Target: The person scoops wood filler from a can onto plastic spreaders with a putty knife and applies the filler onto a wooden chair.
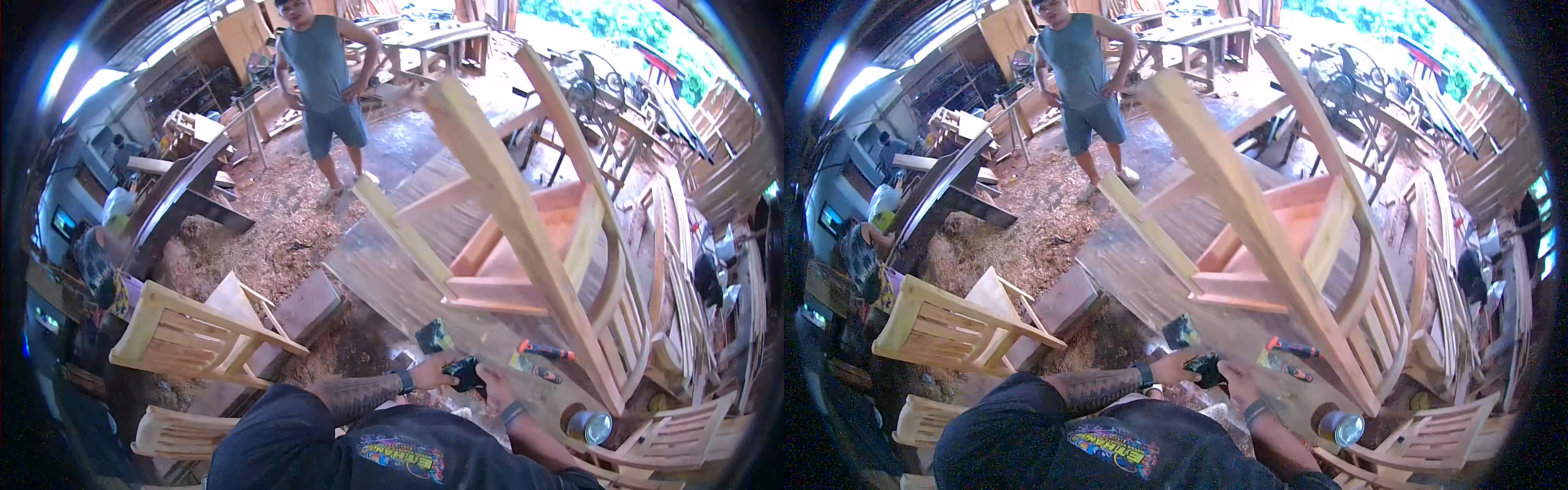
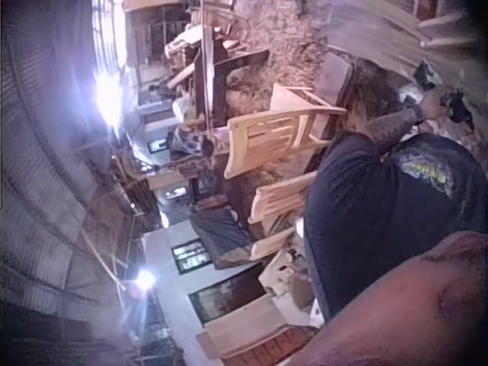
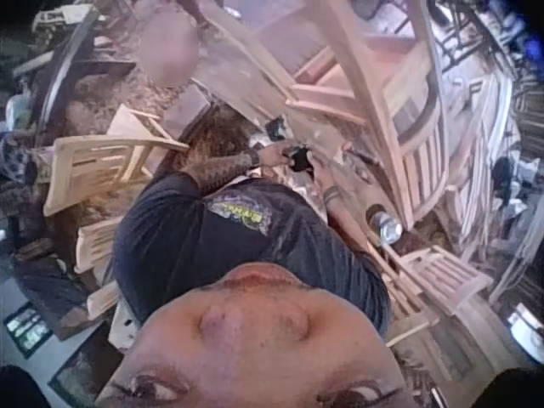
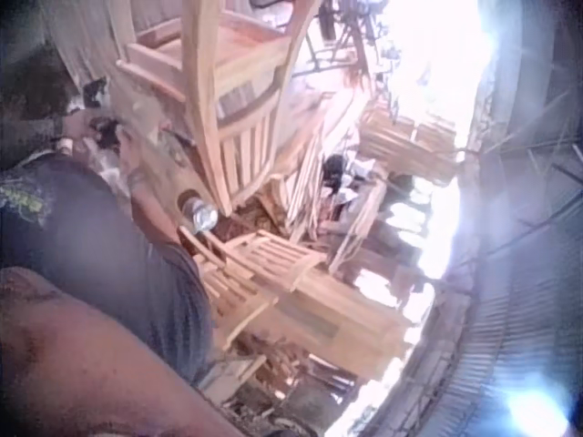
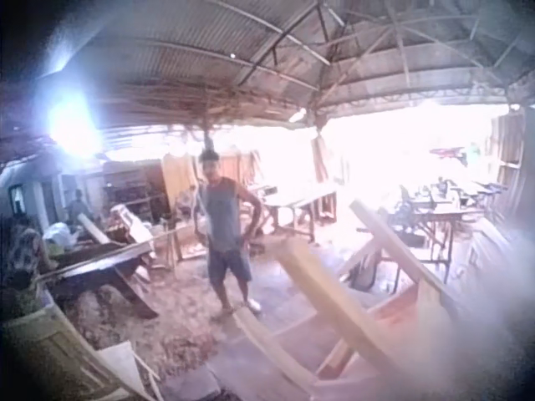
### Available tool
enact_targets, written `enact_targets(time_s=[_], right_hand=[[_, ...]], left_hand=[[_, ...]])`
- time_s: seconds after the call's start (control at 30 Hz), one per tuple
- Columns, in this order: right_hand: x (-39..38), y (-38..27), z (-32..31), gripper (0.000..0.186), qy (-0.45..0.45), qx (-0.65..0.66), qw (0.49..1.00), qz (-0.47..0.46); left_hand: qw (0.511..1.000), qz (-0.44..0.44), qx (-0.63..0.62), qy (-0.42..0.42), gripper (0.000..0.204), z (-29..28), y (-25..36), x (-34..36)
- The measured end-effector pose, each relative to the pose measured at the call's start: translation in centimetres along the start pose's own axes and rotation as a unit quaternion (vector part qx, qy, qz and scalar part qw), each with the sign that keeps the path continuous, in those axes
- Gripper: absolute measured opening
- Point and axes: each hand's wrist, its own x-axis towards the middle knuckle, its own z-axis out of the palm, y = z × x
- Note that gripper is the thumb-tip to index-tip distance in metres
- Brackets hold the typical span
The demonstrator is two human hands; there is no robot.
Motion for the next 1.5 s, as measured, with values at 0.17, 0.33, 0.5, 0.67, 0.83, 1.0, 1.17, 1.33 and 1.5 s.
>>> enact_targets(time_s=[0.17,0.33,0.5,0.67,0.83,1.0,1.17,1.33,1.5], right_hand=[[0.7,-5.4,5.2,0.058,-0.102,0.277,0.937,0.184],[3.1,-3.9,7.8,0.055,-0.115,0.189,0.970,0.098],[5.7,-7.4,10.4,0.043,0.066,0.095,0.990,0.084],[7.8,0.7,5.7,0.036,0.256,0.064,0.956,0.129],[10.0,7.0,3.0,0.043,0.335,-0.074,0.934,0.100],[10.4,4.5,4.1,0.042,0.271,-0.023,0.953,0.134],[9.1,1.0,5.1,0.033,0.230,-0.137,0.958,0.101],[8.9,-1.1,6.0,0.030,0.236,-0.218,0.944,0.075],[9.3,-1.4,4.9,0.032,0.233,-0.269,0.933,0.049]], left_hand=[[0.985,0.164,0.030,0.039,0.036,-4.5,-0.7,-2.8],[0.881,0.360,0.307,-0.032,0.048,-11.1,1.9,-1.8],[0.885,0.209,0.414,0.044,0.080,-17.2,-4.9,-1.2],[0.847,0.164,0.506,0.003,0.082,-16.8,-7.5,1.2],[0.865,0.206,0.458,-0.003,0.081,-14.4,-9.0,3.7],[0.846,0.186,0.499,-0.034,0.075,-14.5,-8.8,3.7],[0.806,0.113,0.572,-0.098,0.080,-13.1,-7.5,4.3],[0.817,0.019,0.555,-0.154,0.076,-12.2,-5.3,5.2],[0.810,0.004,0.555,-0.192,0.076,-12.4,-4.0,5.6]])
